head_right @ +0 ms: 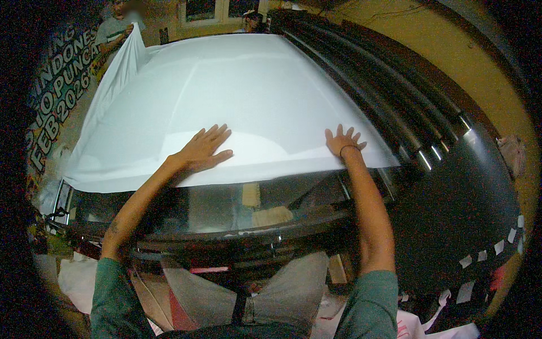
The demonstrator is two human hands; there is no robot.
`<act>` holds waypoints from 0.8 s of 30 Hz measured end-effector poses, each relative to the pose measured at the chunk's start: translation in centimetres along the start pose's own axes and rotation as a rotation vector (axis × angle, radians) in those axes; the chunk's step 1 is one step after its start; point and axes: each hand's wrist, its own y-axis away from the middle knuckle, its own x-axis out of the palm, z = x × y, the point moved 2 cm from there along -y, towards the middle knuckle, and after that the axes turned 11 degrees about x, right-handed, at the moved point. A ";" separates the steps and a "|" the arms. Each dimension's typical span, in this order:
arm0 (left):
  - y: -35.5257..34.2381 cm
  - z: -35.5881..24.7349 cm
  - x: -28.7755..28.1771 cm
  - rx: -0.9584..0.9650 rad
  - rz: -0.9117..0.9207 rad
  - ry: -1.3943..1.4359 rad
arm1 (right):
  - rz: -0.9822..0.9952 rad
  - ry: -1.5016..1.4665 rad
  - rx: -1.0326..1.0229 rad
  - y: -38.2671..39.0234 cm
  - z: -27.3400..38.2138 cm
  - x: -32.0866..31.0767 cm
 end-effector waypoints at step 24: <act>1.3 -0.8 0.1 0.087 -0.029 0.025 | -0.066 -0.009 0.087 1.5 1.9 0.8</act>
